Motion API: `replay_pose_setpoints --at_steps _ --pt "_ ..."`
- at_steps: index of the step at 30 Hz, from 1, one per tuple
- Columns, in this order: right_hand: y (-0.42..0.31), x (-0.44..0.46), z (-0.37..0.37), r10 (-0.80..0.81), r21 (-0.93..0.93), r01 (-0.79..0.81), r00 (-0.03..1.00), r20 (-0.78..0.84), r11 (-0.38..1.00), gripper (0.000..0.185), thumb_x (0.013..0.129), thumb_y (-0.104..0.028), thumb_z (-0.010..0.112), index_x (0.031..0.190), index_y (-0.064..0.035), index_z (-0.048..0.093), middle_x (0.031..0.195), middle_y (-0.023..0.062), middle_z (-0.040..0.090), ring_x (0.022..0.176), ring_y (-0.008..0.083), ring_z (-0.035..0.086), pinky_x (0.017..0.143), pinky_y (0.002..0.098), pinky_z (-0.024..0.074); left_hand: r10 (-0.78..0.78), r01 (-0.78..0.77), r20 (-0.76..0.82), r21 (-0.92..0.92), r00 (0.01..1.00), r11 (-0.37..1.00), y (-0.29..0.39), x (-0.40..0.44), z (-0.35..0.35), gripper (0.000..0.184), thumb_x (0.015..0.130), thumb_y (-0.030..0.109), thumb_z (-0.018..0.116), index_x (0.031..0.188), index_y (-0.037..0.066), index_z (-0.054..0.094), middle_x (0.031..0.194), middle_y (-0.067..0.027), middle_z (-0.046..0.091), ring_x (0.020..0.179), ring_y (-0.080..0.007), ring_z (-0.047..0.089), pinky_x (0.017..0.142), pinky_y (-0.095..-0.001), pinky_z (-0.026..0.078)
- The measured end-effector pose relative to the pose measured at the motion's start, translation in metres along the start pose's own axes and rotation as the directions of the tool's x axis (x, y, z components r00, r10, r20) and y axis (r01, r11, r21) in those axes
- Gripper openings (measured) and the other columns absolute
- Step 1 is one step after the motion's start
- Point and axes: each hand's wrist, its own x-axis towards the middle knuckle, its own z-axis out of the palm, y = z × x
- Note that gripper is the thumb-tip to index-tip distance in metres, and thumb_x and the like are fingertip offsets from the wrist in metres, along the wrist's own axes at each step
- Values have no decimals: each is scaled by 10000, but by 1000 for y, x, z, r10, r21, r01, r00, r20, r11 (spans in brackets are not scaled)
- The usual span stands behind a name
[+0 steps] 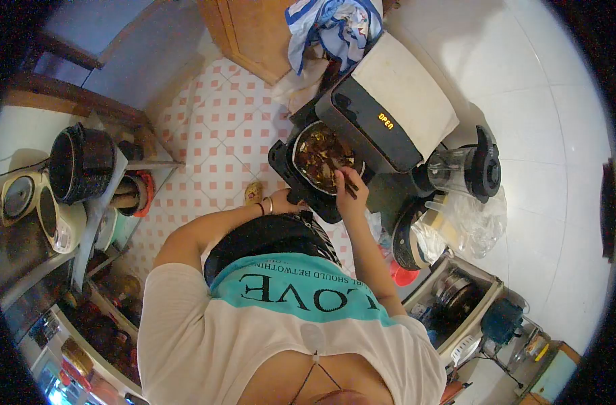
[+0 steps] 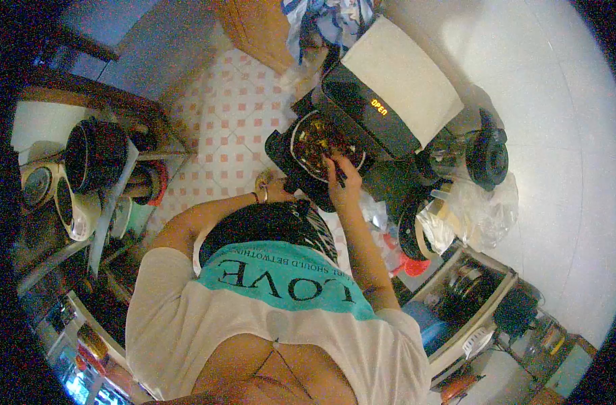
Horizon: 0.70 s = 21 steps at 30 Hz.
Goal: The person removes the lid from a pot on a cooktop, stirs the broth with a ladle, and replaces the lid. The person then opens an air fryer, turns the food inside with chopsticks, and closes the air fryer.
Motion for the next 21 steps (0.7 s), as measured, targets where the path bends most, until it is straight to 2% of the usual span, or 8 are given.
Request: replay_pose_setpoints --at_steps 2,6,9,12,15,17,21 --pt "11 -1 7 7 18 -8 1000 25 1000 108 789 -85 586 851 2 567 779 117 584 708 197 574 664 267 445 -83 83 68 3 994 997 29 -10 -16 528 621 433 699 997 85 568 946 -99 614 889 -226 581 804 -302 449" --pt "10 -1 8 -96 12 96 995 -6 995 100 787 -74 581 844 6 560 784 120 581 711 206 571 667 271 444 -59 57 17 93 998 994 15 -6 -10 477 634 393 688 985 91 571 932 -101 617 877 -227 585 793 -301 453" --pt "4 4 5 -125 74 126 992 -17 989 112 757 -68 616 846 -8 588 829 137 604 762 255 590 699 300 453 -62 61 4 127 998 990 13 -6 -8 517 624 380 688 1004 55 554 948 -112 613 888 -228 584 801 -300 452" --pt "-3 10 3 -86 55 85 996 15 995 109 752 -60 621 836 -2 583 798 133 595 740 256 584 686 300 452 -106 105 0 134 994 985 8 -2 -5 582 604 383 697 1022 13 533 971 -126 605 908 -227 579 816 -300 448" --pt "3 12 7 -193 78 191 981 30 979 68 780 -49 585 820 3 565 784 116 578 701 209 562 659 263 438 -71 70 11 82 997 994 -8 4 3 624 591 390 703 1032 -12 520 982 -133 601 913 -226 577 821 -299 447" --pt "1 9 4 -92 72 90 996 22 993 63 779 -39 584 824 3 568 769 110 578 679 205 557 644 258 436 -51 50 8 57 999 997 -19 7 5 629 591 391 703 1035 -13 517 978 -129 602 906 -225 579 817 -298 449" --pt "-15 13 -2 62 -6 -62 998 10 998 61 774 -32 585 823 2 573 751 107 580 656 191 559 620 251 435 -1 1 1 50 1000 999 -23 7 6 552 606 407 691 1003 47 557 954 -111 608 878 -229 581 802 -304 451"
